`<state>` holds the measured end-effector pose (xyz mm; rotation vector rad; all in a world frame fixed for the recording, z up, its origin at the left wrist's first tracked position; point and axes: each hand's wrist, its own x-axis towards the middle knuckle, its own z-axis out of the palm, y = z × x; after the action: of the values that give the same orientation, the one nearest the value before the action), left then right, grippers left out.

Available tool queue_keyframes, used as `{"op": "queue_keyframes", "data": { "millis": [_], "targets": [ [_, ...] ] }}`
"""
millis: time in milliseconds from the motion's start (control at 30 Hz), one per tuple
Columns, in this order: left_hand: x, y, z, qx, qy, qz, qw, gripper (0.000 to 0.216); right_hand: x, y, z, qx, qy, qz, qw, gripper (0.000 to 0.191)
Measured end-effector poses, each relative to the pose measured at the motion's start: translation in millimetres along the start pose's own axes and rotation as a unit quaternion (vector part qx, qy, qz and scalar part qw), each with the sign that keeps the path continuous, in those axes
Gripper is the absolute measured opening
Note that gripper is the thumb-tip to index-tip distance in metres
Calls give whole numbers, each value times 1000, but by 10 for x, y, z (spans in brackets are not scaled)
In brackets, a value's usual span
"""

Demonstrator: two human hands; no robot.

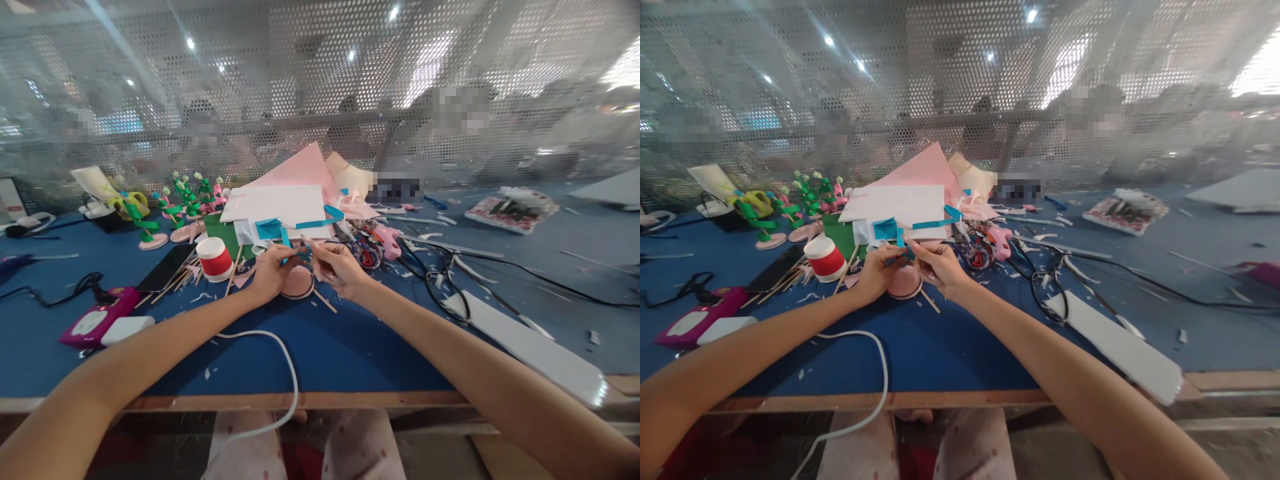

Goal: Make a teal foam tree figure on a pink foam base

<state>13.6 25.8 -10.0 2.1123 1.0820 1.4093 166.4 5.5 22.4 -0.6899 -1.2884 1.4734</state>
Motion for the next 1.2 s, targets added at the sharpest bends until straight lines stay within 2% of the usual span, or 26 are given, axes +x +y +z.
{"op": "queue_keyframes", "data": {
  "millis": [133, 267, 333, 400, 500, 567, 633, 700, 767, 833, 900, 1000, 1100, 1133, 1200],
  "targets": [
    [-13, 126, -30, 62, -33, 27, 997, 13, 36, 25, -48, -23, 67, -44, 997, 45],
    [-24, 201, -56, 95, -76, 92, 988, 23, 72, 64, -123, -159, 125, -120, 972, 46],
    [-39, 223, -70, 91, -78, 127, 985, 27, 74, 72, -157, -257, 127, -183, 940, 47],
    [-58, 243, -87, 59, -83, 151, 983, 31, 71, 72, -191, -349, 118, -251, 895, 46],
    [-80, 270, -112, -28, -127, 119, 984, 34, 71, 69, -241, -449, 92, -299, 837, 40],
    [-87, 282, -124, -80, -153, 77, 982, 35, 76, 71, -256, -477, 68, -297, 824, 38],
    [-93, 292, -131, -110, -170, 49, 978, 39, 82, 77, -242, -463, 59, -292, 835, 38],
    [-99, 301, -135, -113, -200, 44, 972, 42, 84, 83, -205, -391, 90, -264, 877, 40],
    [-106, 308, -134, -88, -240, 66, 964, 44, 85, 80, -164, -261, 138, -187, 937, 42],
    [-109, 309, -129, -54, -254, 91, 961, 44, 87, 62, -135, -122, 157, -89, 976, 42],
    [-108, 307, -120, -27, -242, 93, 965, 44, 92, 36, -121, -12, 161, -17, 987, 37],
    [-100, 304, -110, -11, -229, 84, 970, 42, 114, 21, -117, 103, 174, 45, 978, 28],
    [-91, 303, -117, 5, -235, 109, 966, 41, 139, 69, -127, 93, 187, 60, 976, 29],
    [-90, 301, -123, 6, -241, 119, 963, 42, 142, 90, -133, 47, 193, 37, 979, 30],
    [-93, 291, -137, -5, -253, 132, 958, 43, 137, 117, -149, -89, 199, -58, 974, 29]
  ]
}}
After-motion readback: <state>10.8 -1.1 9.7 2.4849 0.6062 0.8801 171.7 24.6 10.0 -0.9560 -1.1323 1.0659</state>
